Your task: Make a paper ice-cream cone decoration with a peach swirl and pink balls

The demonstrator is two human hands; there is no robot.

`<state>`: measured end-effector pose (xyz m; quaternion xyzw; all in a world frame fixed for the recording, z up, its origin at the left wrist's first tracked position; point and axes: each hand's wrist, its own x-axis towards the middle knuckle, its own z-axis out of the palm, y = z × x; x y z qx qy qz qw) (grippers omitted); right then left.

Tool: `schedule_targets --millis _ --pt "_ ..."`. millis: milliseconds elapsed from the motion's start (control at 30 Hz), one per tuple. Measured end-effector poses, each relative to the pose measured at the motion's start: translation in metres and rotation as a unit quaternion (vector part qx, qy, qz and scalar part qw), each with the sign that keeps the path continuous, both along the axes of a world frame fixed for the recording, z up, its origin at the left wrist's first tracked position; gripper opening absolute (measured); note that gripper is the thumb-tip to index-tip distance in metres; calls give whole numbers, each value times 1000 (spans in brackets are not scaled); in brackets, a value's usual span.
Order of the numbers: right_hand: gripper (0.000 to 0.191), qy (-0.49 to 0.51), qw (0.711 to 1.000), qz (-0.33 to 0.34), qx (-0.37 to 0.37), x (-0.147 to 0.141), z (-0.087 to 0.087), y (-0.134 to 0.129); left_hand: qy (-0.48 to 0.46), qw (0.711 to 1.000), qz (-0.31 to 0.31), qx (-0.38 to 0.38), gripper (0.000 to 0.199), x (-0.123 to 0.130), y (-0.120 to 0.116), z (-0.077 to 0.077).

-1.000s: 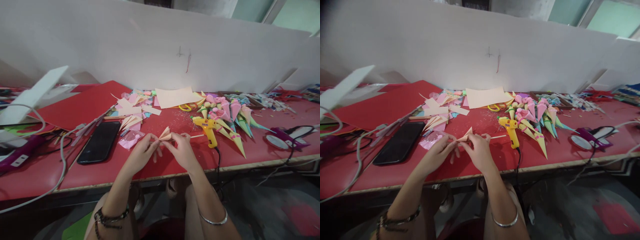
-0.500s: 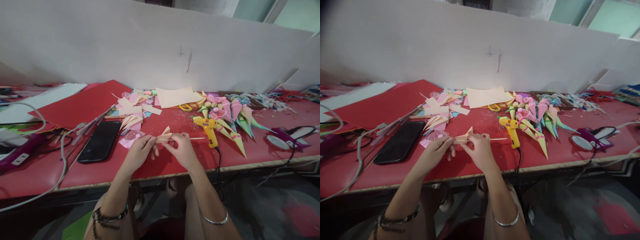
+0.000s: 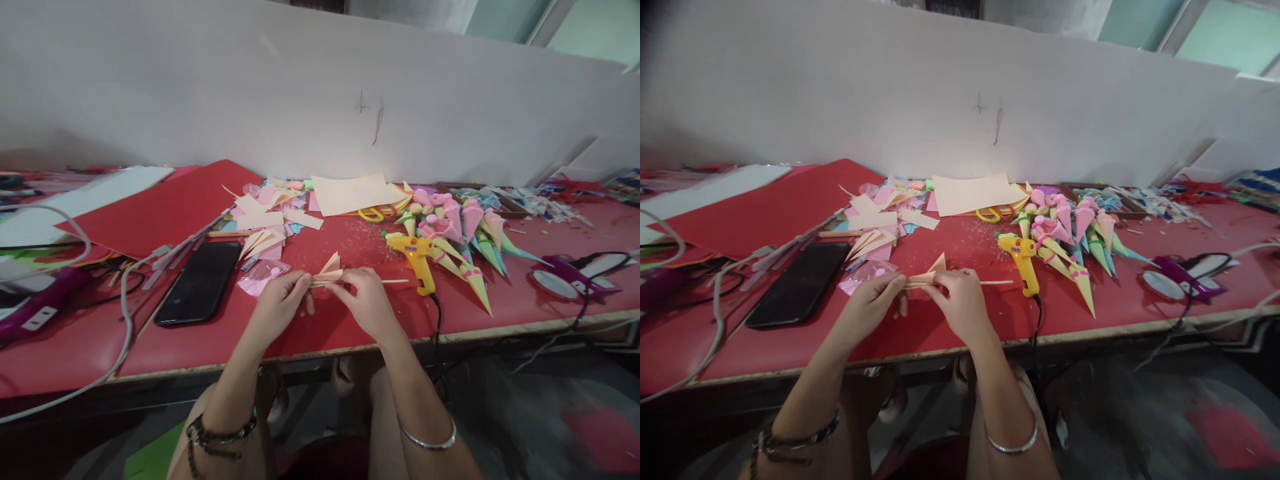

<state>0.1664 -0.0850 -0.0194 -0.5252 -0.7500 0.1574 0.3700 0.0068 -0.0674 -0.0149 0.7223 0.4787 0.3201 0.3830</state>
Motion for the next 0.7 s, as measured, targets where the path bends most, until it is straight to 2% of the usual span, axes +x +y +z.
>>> schedule_targets --millis 67,133,200,300,467,700 --pt "21 18 1000 7 -7 1 1 -1 71 996 5 61 39 -1 0 0" --pt "23 33 999 17 -15 2 0 -1 150 983 6 106 34 -1 0 0" --pt "23 40 999 24 -18 4 -1 -1 208 970 -1 122 26 -3 1 -1" --pt "22 34 999 20 -12 5 -3 -1 250 960 -8 130 26 -5 2 -3" --pt "22 28 999 28 -17 5 -2 -1 236 960 -7 150 26 -9 4 -7" --pt "21 65 995 60 -39 4 0 -2 154 980 -39 118 29 -7 3 -3"
